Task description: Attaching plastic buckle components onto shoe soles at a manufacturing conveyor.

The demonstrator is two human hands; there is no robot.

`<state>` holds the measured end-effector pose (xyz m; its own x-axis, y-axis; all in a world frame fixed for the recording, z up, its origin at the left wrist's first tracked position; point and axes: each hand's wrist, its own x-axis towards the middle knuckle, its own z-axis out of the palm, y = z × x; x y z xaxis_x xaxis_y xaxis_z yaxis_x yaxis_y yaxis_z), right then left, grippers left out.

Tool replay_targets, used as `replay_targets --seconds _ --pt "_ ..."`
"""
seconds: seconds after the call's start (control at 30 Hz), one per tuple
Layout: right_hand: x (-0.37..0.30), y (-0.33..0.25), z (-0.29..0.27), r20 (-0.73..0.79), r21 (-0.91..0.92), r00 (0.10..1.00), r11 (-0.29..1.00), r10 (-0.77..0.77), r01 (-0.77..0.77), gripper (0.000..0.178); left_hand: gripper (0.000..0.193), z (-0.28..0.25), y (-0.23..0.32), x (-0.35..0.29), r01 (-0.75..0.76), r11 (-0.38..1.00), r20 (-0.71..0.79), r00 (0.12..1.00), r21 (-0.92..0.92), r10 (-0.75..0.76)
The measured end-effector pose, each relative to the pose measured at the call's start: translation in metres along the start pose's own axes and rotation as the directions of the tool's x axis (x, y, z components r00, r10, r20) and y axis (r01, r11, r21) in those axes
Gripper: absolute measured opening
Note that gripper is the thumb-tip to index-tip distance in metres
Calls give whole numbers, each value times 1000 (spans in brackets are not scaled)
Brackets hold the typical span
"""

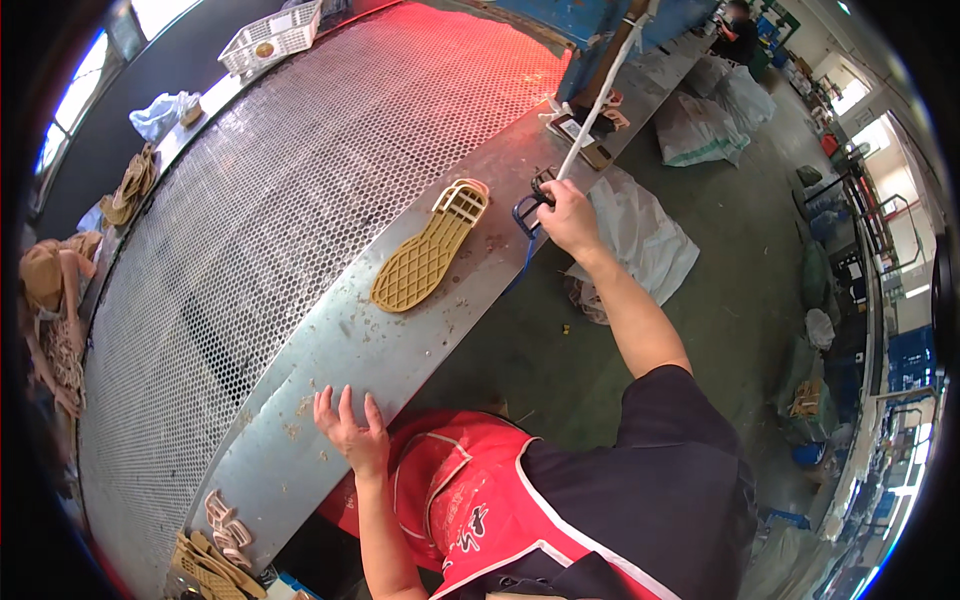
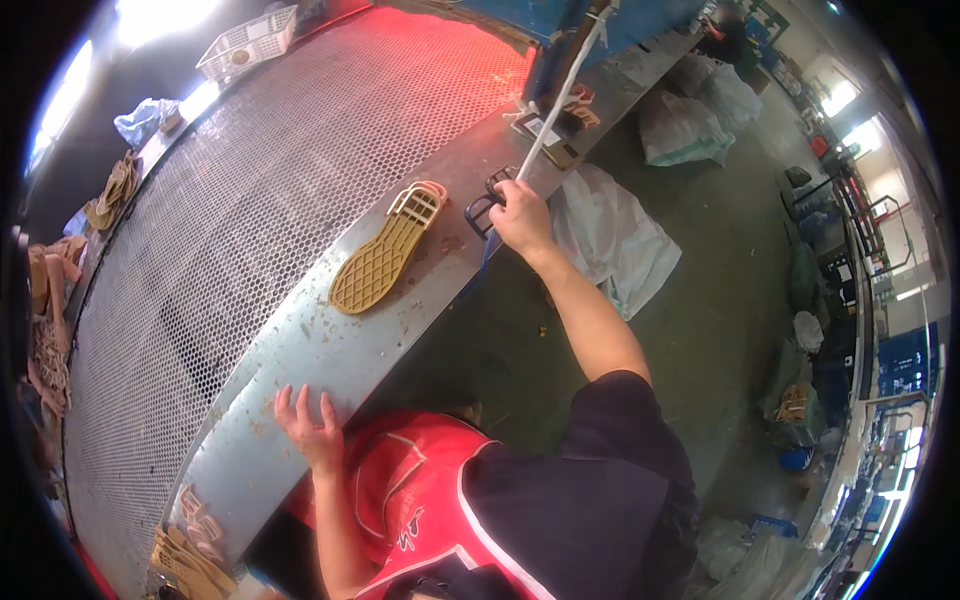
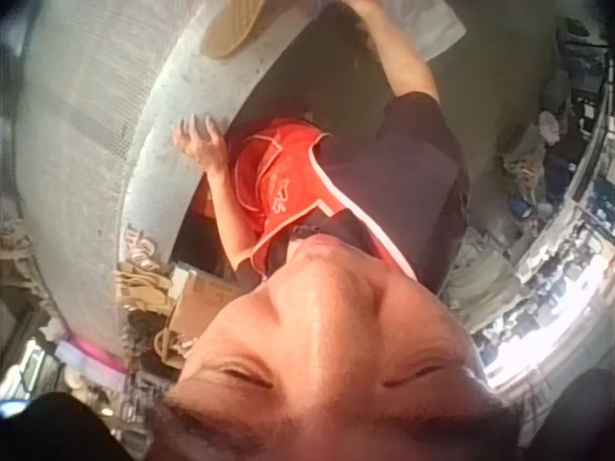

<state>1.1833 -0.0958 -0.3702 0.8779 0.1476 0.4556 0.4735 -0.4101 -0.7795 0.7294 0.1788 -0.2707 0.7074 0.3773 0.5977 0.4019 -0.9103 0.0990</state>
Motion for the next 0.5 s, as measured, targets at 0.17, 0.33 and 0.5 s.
replay_targets --seconds 0.17,0.33,0.5 --pt "31 50 -25 -197 195 973 977 123 -84 27 39 40 59 28 -115 993 97 988 -32 118" --pt "77 143 -19 -333 327 897 928 291 -180 26 46 78 118 60 -274 960 146 949 -63 280" --pt "115 267 -35 -390 294 794 881 465 -371 35 65 134 172 83 -445 887 226 858 -123 461"
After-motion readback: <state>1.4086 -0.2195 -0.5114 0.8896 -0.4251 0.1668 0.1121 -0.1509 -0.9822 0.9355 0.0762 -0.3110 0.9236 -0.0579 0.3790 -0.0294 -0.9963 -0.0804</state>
